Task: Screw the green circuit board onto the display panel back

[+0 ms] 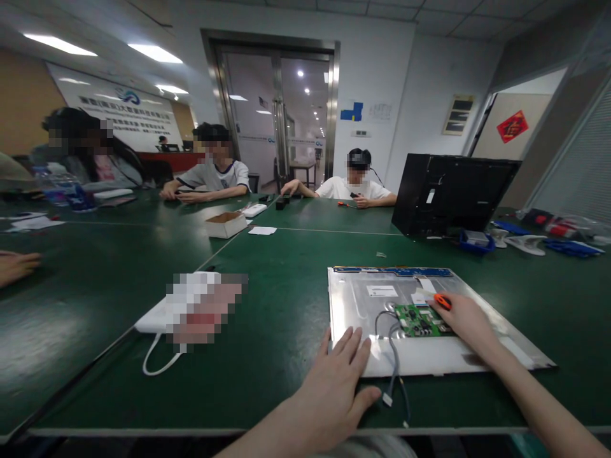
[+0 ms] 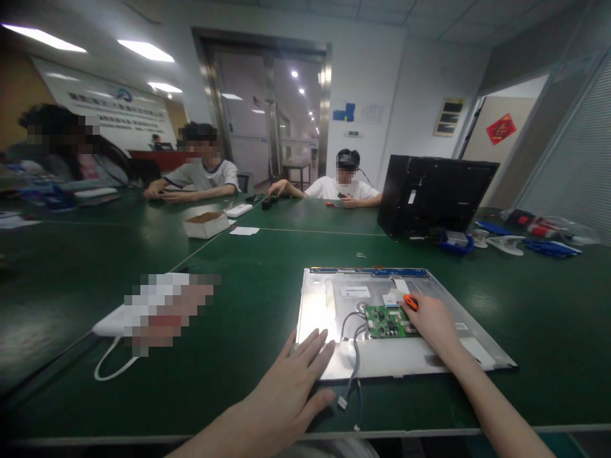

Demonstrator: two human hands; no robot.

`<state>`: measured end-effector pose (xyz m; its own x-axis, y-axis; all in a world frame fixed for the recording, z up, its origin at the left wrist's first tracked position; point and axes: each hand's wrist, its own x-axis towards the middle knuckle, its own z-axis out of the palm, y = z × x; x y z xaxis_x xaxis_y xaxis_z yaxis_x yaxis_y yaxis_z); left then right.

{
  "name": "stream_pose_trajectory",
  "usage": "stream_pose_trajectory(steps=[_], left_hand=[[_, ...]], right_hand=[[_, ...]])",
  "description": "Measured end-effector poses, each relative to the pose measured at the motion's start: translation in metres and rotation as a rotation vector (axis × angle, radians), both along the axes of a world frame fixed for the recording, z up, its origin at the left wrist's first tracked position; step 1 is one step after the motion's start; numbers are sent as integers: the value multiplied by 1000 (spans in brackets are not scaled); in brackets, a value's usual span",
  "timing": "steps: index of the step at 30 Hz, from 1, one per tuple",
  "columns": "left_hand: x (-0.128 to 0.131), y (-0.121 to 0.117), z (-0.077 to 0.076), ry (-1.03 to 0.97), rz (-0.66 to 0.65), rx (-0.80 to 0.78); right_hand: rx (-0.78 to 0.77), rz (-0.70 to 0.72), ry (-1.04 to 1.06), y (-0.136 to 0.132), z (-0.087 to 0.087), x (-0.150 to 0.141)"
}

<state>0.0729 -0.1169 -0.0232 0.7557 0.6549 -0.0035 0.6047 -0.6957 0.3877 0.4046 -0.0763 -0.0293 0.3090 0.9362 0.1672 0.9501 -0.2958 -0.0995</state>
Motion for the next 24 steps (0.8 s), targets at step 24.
stream_pose_trajectory(steps=[24], left_hand=[[71,16,-3,47,-86,23]], right_hand=[[39,-28,176,-33,-1,89]])
